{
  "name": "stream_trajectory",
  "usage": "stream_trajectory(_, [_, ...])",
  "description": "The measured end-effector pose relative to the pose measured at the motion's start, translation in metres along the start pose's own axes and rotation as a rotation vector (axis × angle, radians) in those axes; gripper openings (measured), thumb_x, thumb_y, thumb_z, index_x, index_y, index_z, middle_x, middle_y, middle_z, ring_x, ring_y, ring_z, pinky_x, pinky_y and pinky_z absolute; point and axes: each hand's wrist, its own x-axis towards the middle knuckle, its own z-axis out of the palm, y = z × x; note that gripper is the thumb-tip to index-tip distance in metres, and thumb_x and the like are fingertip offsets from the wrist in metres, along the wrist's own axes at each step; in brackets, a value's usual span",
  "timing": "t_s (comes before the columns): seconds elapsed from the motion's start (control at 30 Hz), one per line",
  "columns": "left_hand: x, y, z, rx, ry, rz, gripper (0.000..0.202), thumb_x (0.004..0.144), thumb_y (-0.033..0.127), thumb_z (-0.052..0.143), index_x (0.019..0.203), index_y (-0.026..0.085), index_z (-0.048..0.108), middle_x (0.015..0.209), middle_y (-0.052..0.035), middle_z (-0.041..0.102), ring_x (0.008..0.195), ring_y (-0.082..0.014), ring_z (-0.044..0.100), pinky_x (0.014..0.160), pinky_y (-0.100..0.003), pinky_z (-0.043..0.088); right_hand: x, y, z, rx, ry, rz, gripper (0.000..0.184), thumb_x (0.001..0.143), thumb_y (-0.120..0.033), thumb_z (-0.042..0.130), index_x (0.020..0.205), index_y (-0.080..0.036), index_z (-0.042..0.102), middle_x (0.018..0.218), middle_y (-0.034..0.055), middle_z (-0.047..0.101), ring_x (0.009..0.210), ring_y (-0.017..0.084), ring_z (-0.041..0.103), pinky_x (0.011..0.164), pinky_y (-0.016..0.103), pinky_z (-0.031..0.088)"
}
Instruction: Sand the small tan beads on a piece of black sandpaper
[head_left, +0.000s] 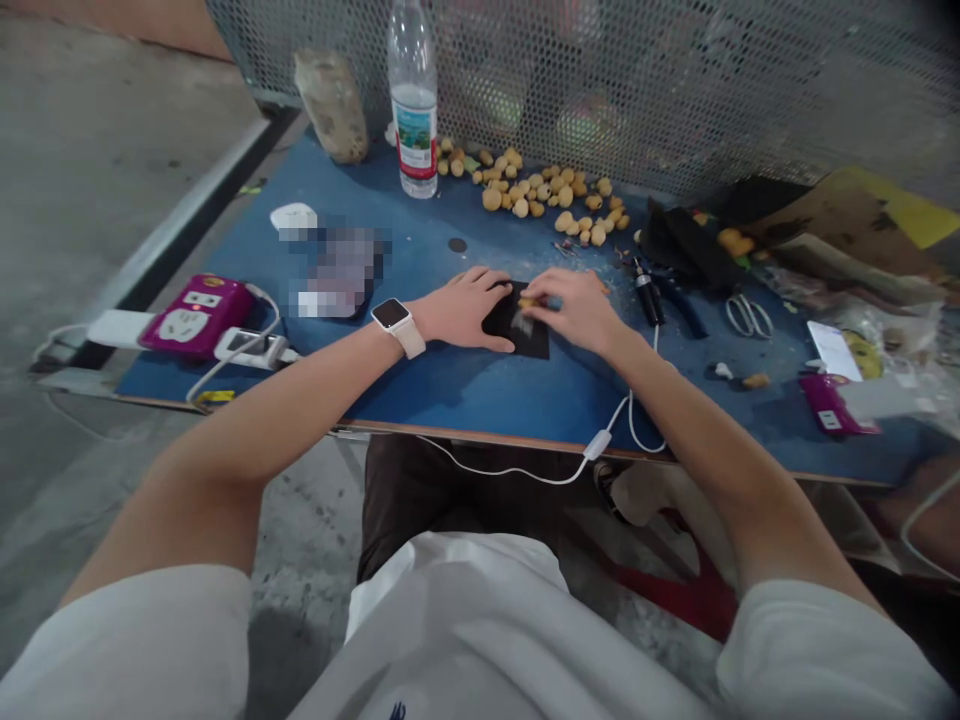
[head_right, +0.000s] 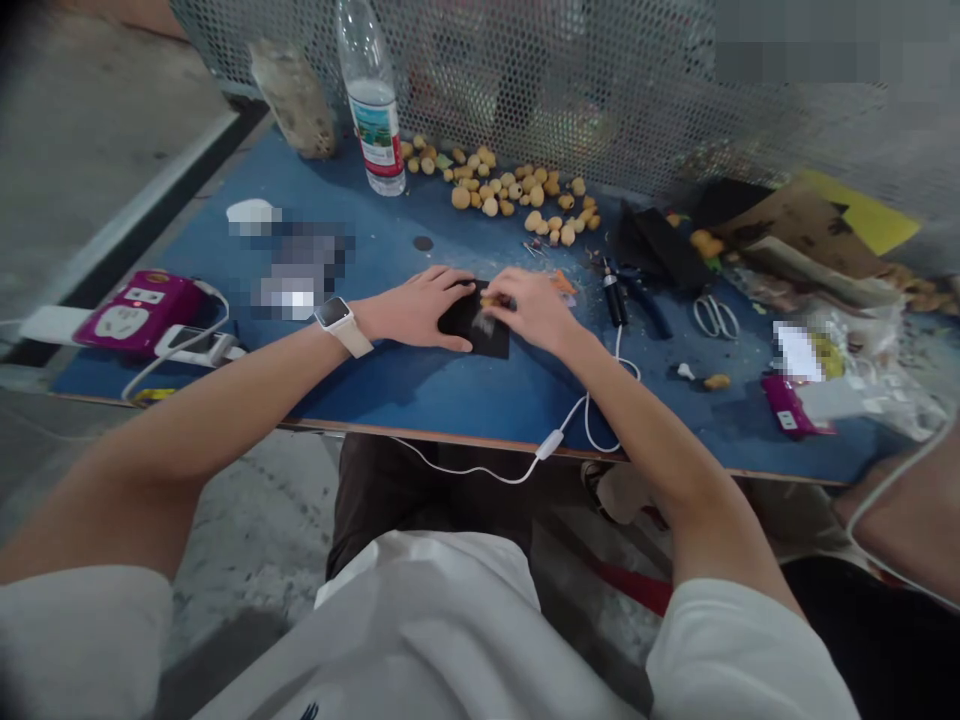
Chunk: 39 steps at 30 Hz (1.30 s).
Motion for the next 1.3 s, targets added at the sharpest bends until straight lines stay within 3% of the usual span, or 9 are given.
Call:
stream_trajectory(0.1, [-0.001, 0.001, -0.001, -0.004, -0.008, 0.009, 0.126, 0.106, 0.1, 0.072, 0.194, 0.012, 0.059, 0.206, -0.0283, 0.05, 0.19, -0.0568, 0.041, 0.161, -0.071, 0.034, -0.003, -0.003, 0.005, 0.113, 0.04, 0.032, 0.019, 0.11, -0.048, 0.095, 0.114, -0.03, 0.095, 0.126, 0.0133, 0.095, 0.107, 0.035, 0.085, 0.108, 0.06, 0.074])
stream_trajectory(0.17, [-0.003, 0.002, -0.002, -0.004, -0.021, -0.003, 0.129, 0.106, 0.101, 0.071, 0.196, 0.01, 0.056, 0.207, -0.0289, 0.048, 0.191, -0.0575, 0.039, 0.161, -0.071, 0.033, -0.002, 0.0, 0.006, 0.238, 0.206, 0.119, 0.033, 0.109, -0.064, 0.096, 0.118, -0.032, 0.095, 0.124, 0.012, 0.093, 0.109, 0.035, 0.085, 0.107, 0.058, 0.074])
stream_trajectory(0.27, [-0.005, 0.003, -0.005, 0.004, -0.025, -0.02, 0.131, 0.108, 0.101, 0.068, 0.199, 0.009, 0.052, 0.209, -0.0286, 0.044, 0.192, -0.0578, 0.037, 0.161, -0.069, 0.032, 0.003, 0.012, 0.0, 0.512, 0.438, 0.219, 0.057, 0.111, -0.088, 0.085, 0.137, -0.038, 0.093, 0.13, 0.0099, 0.091, 0.118, 0.034, 0.086, 0.104, 0.055, 0.075])
stream_trajectory(0.37, [-0.009, 0.004, -0.006, 0.02, -0.03, -0.019, 0.127, 0.11, 0.1, 0.066, 0.201, 0.011, 0.051, 0.21, -0.0277, 0.044, 0.192, -0.0574, 0.038, 0.16, -0.069, 0.034, 0.005, 0.02, -0.013, 0.706, 0.436, 0.241, 0.069, 0.111, -0.1, 0.077, 0.148, -0.044, 0.089, 0.13, 0.0082, 0.09, 0.122, 0.034, 0.087, 0.101, 0.053, 0.078])
stream_trajectory(0.5, [-0.015, 0.008, -0.006, 0.038, -0.017, -0.004, 0.122, 0.114, 0.097, 0.063, 0.2, 0.011, 0.051, 0.209, -0.029, 0.044, 0.191, -0.058, 0.039, 0.159, -0.072, 0.033, -0.003, 0.01, -0.028, 0.791, 0.439, 0.325, 0.08, 0.106, -0.11, 0.074, 0.14, -0.039, 0.088, 0.127, 0.0076, 0.09, 0.121, 0.032, 0.088, 0.1, 0.049, 0.081])
stream_trajectory(0.7, [-0.021, 0.016, -0.005, 0.024, -0.006, 0.027, 0.124, 0.112, 0.101, 0.066, 0.197, 0.01, 0.055, 0.205, -0.0311, 0.049, 0.188, -0.0585, 0.042, 0.159, -0.072, 0.033, -0.009, -0.011, -0.033, 0.769, 0.428, 0.312, 0.085, 0.105, -0.115, 0.07, 0.135, -0.037, 0.085, 0.124, 0.0075, 0.089, 0.119, 0.031, 0.09, 0.092, 0.045, 0.08])
stream_trajectory(1.07, [-0.02, 0.01, -0.002, -0.013, -0.002, 0.038, 0.124, 0.11, 0.103, 0.067, 0.197, 0.016, 0.056, 0.206, -0.0282, 0.049, 0.188, -0.0579, 0.041, 0.157, -0.073, 0.035, -0.012, -0.02, -0.028, 0.747, 0.4, 0.277, 0.08, 0.101, -0.113, 0.075, 0.138, -0.042, 0.08, 0.129, 0.0061, 0.086, 0.112, 0.03, 0.085, 0.084, 0.046, 0.075])
stream_trajectory(1.2, [-0.019, 0.012, -0.002, -0.014, -0.01, 0.027, 0.126, 0.109, 0.103, 0.067, 0.196, 0.012, 0.056, 0.205, -0.0307, 0.049, 0.188, -0.0588, 0.041, 0.157, -0.074, 0.035, -0.013, -0.019, -0.027, 0.798, 0.417, 0.262, 0.073, 0.098, -0.106, 0.086, 0.133, -0.041, 0.081, 0.128, 0.0047, 0.085, 0.114, 0.029, 0.086, 0.087, 0.045, 0.076])
stream_trajectory(1.3, [-0.019, 0.011, -0.002, -0.021, -0.008, 0.031, 0.123, 0.109, 0.102, 0.068, 0.196, 0.014, 0.056, 0.205, -0.0293, 0.048, 0.188, -0.0585, 0.041, 0.157, -0.074, 0.035, -0.014, -0.021, -0.026, 0.787, 0.42, 0.271, 0.075, 0.096, -0.106, 0.088, 0.131, -0.04, 0.08, 0.131, 0.0046, 0.085, 0.123, 0.03, 0.088, 0.094, 0.045, 0.078])
